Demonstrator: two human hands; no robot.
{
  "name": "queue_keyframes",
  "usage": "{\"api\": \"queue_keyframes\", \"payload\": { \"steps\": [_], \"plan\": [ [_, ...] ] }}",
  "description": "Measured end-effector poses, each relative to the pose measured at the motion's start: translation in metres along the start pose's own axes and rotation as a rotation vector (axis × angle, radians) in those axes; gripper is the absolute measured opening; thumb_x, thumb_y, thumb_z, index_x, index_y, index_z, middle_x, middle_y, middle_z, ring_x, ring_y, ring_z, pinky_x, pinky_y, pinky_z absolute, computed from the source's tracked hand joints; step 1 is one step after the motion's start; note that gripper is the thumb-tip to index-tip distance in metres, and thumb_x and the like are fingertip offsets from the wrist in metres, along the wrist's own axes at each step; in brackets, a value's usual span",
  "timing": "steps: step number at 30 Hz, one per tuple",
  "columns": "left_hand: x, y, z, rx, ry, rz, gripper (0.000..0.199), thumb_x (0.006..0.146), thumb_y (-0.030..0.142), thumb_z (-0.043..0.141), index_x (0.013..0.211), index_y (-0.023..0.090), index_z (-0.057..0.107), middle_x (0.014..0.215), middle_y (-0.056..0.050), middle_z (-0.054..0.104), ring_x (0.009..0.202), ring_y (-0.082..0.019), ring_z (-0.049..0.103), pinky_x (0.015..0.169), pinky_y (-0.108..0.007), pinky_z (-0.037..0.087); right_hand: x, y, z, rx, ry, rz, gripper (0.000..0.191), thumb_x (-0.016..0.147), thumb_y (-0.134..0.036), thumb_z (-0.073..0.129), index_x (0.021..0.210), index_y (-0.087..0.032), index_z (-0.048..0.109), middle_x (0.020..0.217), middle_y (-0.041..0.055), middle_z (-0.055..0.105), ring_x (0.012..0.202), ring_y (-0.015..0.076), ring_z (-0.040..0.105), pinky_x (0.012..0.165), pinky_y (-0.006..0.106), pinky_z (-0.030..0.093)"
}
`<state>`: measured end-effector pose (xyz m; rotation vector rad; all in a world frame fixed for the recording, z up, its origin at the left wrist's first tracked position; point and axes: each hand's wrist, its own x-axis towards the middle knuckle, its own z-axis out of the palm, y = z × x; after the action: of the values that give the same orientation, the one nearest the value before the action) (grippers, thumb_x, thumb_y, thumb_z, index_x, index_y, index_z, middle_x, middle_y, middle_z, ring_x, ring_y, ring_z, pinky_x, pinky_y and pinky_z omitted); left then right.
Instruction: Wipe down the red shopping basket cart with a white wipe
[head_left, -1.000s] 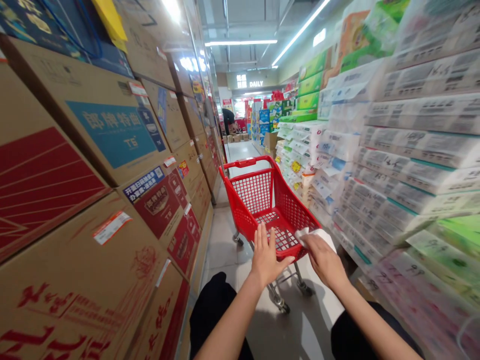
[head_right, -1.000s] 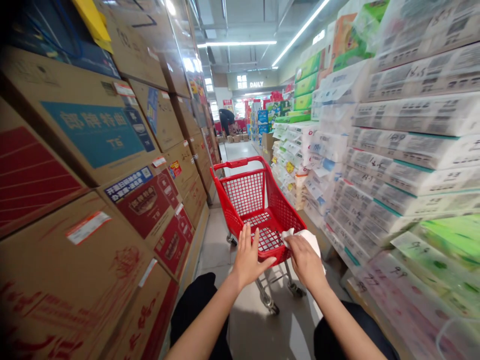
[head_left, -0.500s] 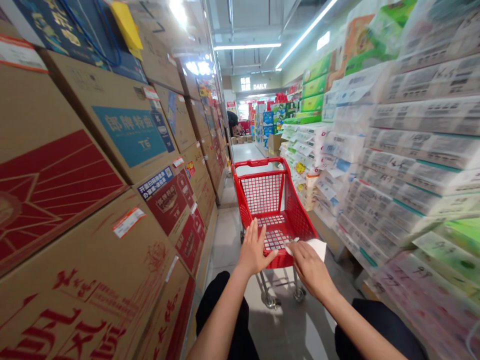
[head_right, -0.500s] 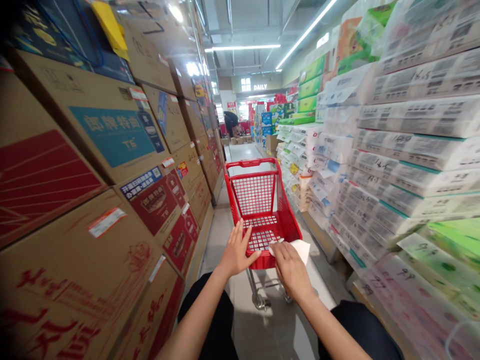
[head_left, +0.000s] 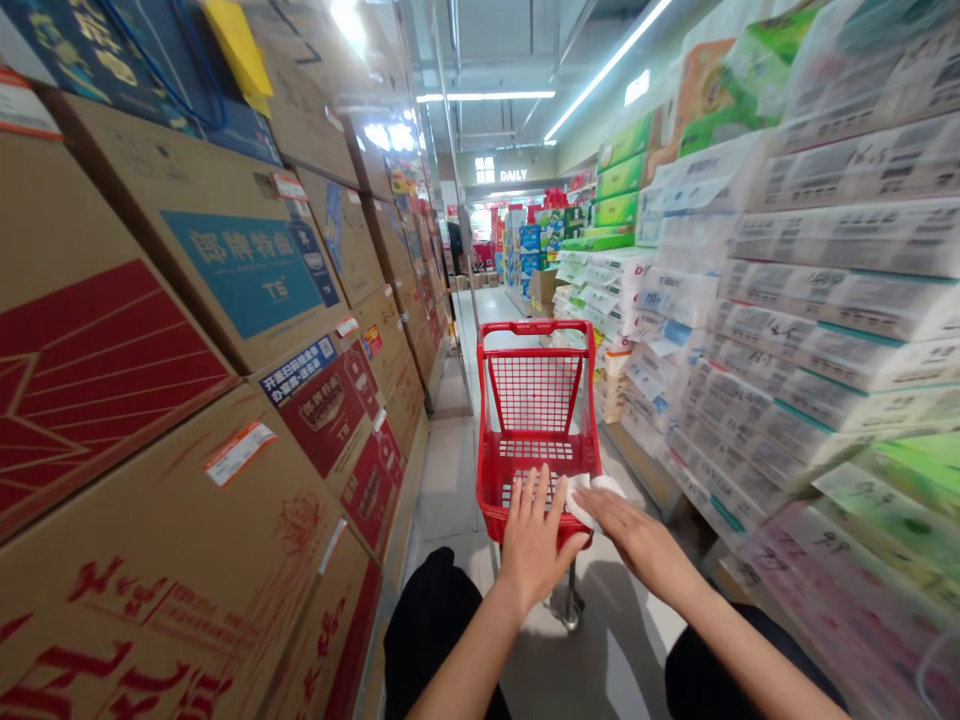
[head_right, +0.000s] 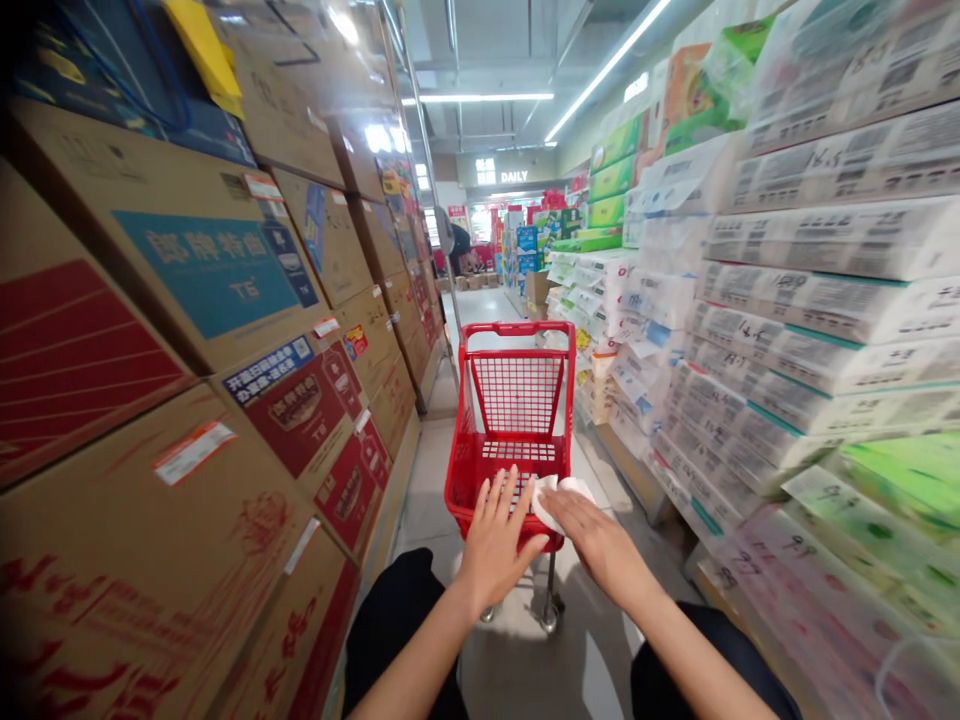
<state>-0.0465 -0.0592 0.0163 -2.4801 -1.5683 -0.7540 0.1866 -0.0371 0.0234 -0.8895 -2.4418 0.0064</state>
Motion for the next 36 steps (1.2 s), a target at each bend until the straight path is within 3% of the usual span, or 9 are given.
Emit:
{"api": "queue_keyframes", "payload": {
  "steps": [4,9,13,18,22,28,31,36],
  "plan": [
    [0.002,-0.003,-0.002,-0.008,-0.040,0.074,0.076,0.101,0.063,0.050,0.165,0.035,0.019,0.173,0.000,0.012,0.159,-0.034,0.011,0.128,-0.061,0.018,0.015,0.031,-0.007,0.029,0.036,0.024,0.061,0.099,-0.012,0.042,0.157,-0.030,0.044,0.153,0.0059,0.055,0.143,0.0208,0.050,0.121,0.047,0.040],
    [0.018,-0.014,0.007,-0.037,-0.058,0.106,0.074,0.100,0.064,0.052,0.163,0.033,0.028,0.172,-0.003,0.021,0.159,-0.033,0.013,0.128,-0.062,0.015,0.038,0.061,-0.005,0.048,0.066,0.080,0.051,0.101,-0.016,0.042,0.150,-0.026,0.053,0.146,0.0094,0.061,0.139,0.0225,0.053,0.120,0.051,0.041],
    [0.025,-0.028,0.005,-0.061,-0.080,0.117,0.066,0.101,0.061,0.051,0.159,0.034,0.037,0.171,-0.002,0.024,0.159,-0.032,0.013,0.128,-0.064,0.010,0.036,0.053,0.005,0.078,0.074,0.071,0.046,0.103,-0.018,0.040,0.145,-0.024,0.057,0.144,0.0104,0.063,0.141,0.0227,0.052,0.119,0.050,0.043],
    [0.021,-0.048,-0.011,-0.103,-0.137,0.146,0.055,0.103,0.054,0.049,0.155,0.037,0.044,0.169,0.000,0.029,0.159,-0.031,0.014,0.127,-0.066,0.004,0.028,0.035,0.009,0.099,0.032,-0.029,0.048,0.101,-0.015,0.041,0.147,-0.024,0.056,0.145,0.0100,0.062,0.141,0.0208,0.052,0.121,0.050,0.040],
    [0.016,-0.054,-0.020,-0.133,-0.157,0.153,0.054,0.104,0.053,0.049,0.155,0.037,0.043,0.168,-0.001,0.032,0.159,-0.030,0.015,0.127,-0.065,0.001,0.052,0.054,-0.002,0.060,-0.036,-0.084,0.049,0.100,-0.017,0.044,0.146,-0.028,0.056,0.145,0.0072,0.063,0.139,0.0193,0.053,0.122,0.050,0.037],
    [0.012,-0.059,-0.022,-0.111,-0.153,0.151,0.056,0.104,0.055,0.047,0.157,0.039,0.039,0.169,0.000,0.029,0.159,-0.029,0.014,0.127,-0.063,0.002,0.098,0.094,-0.004,-0.002,-0.025,0.034,0.042,0.102,-0.022,0.041,0.139,-0.022,0.060,0.139,0.0110,0.066,0.138,0.0237,0.054,0.119,0.054,0.039],
    [0.012,-0.067,-0.022,-0.071,-0.146,0.152,0.061,0.104,0.056,0.046,0.161,0.039,0.031,0.171,0.000,0.021,0.160,-0.029,0.010,0.127,-0.062,0.005,0.105,0.096,0.005,0.007,-0.019,0.035,0.036,0.103,-0.023,0.039,0.129,-0.020,0.063,0.132,0.0114,0.069,0.130,0.0230,0.060,0.119,0.051,0.039],
    [0.015,-0.083,-0.022,-0.023,-0.111,0.079,0.066,0.107,0.053,0.041,0.165,0.036,0.014,0.172,-0.002,0.016,0.160,-0.028,0.010,0.127,-0.061,0.008,0.104,0.079,0.019,-0.014,0.035,-0.022,0.031,0.100,-0.019,0.039,0.119,-0.018,0.064,0.121,0.0124,0.070,0.122,0.0230,0.063,0.119,0.051,0.040]
  ]
}}
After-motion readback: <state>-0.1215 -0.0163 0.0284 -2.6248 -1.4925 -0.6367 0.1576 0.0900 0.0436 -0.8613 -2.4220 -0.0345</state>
